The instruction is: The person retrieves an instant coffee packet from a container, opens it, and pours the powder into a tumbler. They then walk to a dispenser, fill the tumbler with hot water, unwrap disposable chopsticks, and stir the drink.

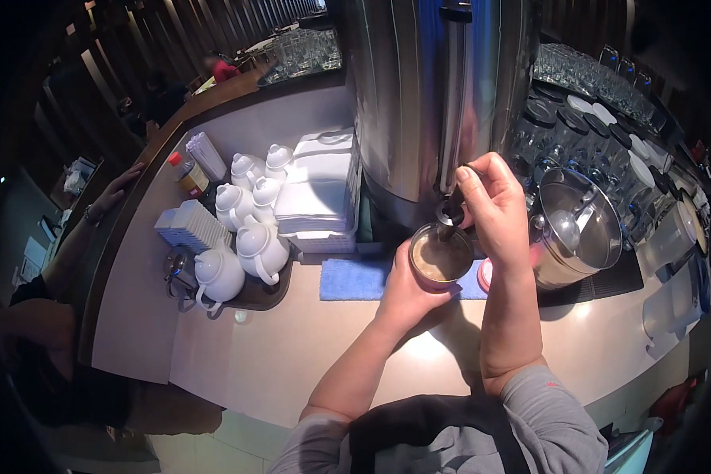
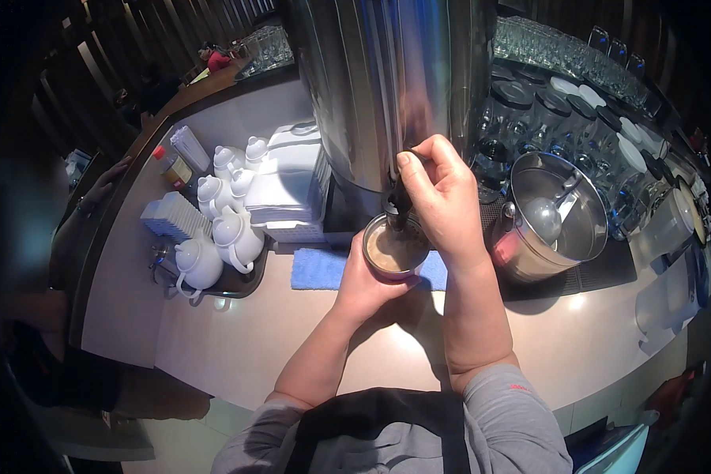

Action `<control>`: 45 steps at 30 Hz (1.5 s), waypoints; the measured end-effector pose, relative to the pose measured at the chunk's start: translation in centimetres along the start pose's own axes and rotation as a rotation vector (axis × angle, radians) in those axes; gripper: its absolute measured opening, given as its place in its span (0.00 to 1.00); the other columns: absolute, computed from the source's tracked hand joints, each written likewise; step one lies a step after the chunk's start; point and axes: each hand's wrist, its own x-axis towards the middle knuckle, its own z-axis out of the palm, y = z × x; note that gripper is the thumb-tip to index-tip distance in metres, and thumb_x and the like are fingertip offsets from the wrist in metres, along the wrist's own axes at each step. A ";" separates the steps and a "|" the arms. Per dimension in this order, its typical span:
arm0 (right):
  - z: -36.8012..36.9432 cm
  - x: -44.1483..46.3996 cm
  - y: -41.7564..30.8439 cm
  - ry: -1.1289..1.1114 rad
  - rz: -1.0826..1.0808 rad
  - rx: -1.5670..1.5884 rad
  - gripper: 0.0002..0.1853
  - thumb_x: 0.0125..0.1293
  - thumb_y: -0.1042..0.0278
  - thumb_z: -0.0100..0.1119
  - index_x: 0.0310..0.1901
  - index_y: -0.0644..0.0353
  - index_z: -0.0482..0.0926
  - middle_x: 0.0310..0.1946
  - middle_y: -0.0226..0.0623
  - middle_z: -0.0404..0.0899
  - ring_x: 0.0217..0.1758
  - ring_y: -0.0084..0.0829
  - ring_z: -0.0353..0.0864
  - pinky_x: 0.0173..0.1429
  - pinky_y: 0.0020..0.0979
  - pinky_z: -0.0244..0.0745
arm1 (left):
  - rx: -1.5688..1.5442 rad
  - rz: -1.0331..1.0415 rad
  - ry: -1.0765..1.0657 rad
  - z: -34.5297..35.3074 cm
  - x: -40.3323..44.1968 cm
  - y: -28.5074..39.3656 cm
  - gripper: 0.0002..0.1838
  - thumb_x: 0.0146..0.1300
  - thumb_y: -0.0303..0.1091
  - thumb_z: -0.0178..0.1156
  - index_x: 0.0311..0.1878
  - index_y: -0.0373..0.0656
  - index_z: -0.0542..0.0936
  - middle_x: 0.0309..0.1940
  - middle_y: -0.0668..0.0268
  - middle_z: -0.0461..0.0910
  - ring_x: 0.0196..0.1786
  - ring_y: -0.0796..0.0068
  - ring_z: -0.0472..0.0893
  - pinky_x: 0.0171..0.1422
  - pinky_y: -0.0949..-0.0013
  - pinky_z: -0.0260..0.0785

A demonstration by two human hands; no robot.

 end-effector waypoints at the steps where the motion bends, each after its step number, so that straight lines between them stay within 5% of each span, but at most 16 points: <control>1: 0.0 0.0 -0.1 -0.002 0.013 0.017 0.06 0.69 0.72 0.60 0.35 0.62 0.74 0.22 0.21 0.70 0.26 0.10 0.64 0.28 0.20 0.60 | -0.005 0.007 0.020 0.1 -0.1 0.1 0.50 0.39 0.34 0.81 0.64 0.35 0.61 0.59 0.56 0.71 0.62 0.64 0.74 0.68 0.62 0.66; 7: 1.2 -1.5 -1.7 0.013 -0.274 -0.583 0.06 0.67 0.71 0.63 0.38 0.64 0.78 0.23 0.22 0.71 0.26 0.11 0.65 0.30 0.18 0.61 | -0.103 0.012 -0.067 0.5 0.3 -1.1 0.53 0.40 0.38 0.82 0.68 0.37 0.59 0.61 0.51 0.71 0.65 0.56 0.73 0.69 0.60 0.66; 10: 1.1 -1.7 -2.1 -0.005 -0.197 -0.467 0.11 0.63 0.69 0.67 0.41 0.65 0.78 0.22 0.33 0.74 0.25 0.19 0.71 0.31 0.24 0.68 | -0.103 0.036 -0.037 0.5 0.2 -1.1 0.53 0.40 0.37 0.82 0.67 0.37 0.60 0.61 0.51 0.71 0.65 0.57 0.73 0.68 0.60 0.67; 14: -0.6 -3.3 -2.3 -0.001 -0.190 -0.259 0.23 0.60 0.69 0.71 0.53 0.67 0.73 0.26 0.22 0.68 0.29 0.12 0.64 0.34 0.16 0.62 | -0.095 0.048 -0.019 0.4 0.1 -1.2 0.53 0.39 0.36 0.82 0.66 0.36 0.60 0.61 0.51 0.71 0.64 0.57 0.74 0.68 0.61 0.67; 17: -1.9 -5.9 -1.0 0.081 -0.374 -0.107 0.14 0.66 0.72 0.62 0.51 0.66 0.74 0.28 0.25 0.74 0.30 0.14 0.69 0.34 0.19 0.65 | -0.031 0.032 0.017 0.2 0.1 -0.3 0.51 0.38 0.34 0.83 0.63 0.35 0.61 0.58 0.55 0.71 0.62 0.64 0.73 0.68 0.63 0.66; 18: -3.2 -7.4 0.5 0.061 -0.441 -0.187 0.10 0.67 0.73 0.59 0.47 0.65 0.75 0.28 0.28 0.75 0.28 0.17 0.70 0.33 0.22 0.66 | -0.046 0.093 0.033 0.3 0.0 -0.9 0.50 0.41 0.36 0.82 0.65 0.37 0.61 0.59 0.51 0.71 0.63 0.57 0.73 0.68 0.60 0.67; 23: -8.1 -15.1 6.3 -0.394 -0.469 -0.520 0.03 0.62 0.74 0.58 0.31 0.59 0.75 0.24 0.39 0.76 0.21 0.37 0.73 0.27 0.35 0.69 | 0.008 0.087 0.081 0.2 0.1 -1.6 0.47 0.41 0.35 0.81 0.62 0.37 0.63 0.56 0.48 0.72 0.61 0.53 0.75 0.65 0.58 0.67; 27: -7.5 -20.8 8.0 -0.620 -0.620 -0.809 0.04 0.59 0.70 0.63 0.30 0.55 0.77 0.20 0.36 0.76 0.20 0.38 0.76 0.25 0.38 0.71 | 0.033 0.049 0.082 0.3 -0.1 -1.4 0.48 0.40 0.35 0.81 0.63 0.38 0.62 0.57 0.48 0.71 0.62 0.53 0.74 0.67 0.58 0.67; 29: -7.6 -22.1 8.7 -0.697 -0.178 -0.716 0.06 0.58 0.68 0.66 0.26 0.56 0.79 0.20 0.38 0.78 0.22 0.40 0.80 0.27 0.38 0.74 | 0.032 0.050 0.076 0.3 -0.3 -1.4 0.48 0.40 0.35 0.81 0.63 0.38 0.62 0.58 0.49 0.70 0.63 0.54 0.73 0.67 0.59 0.66; 45: -5.7 -21.0 10.7 -0.516 -0.027 -0.870 0.09 0.59 0.64 0.63 0.26 0.59 0.80 0.22 0.45 0.80 0.25 0.45 0.82 0.31 0.41 0.76 | 0.005 0.058 0.052 0.5 -0.9 -1.9 0.53 0.41 0.36 0.81 0.67 0.38 0.58 0.62 0.49 0.68 0.67 0.54 0.71 0.71 0.59 0.64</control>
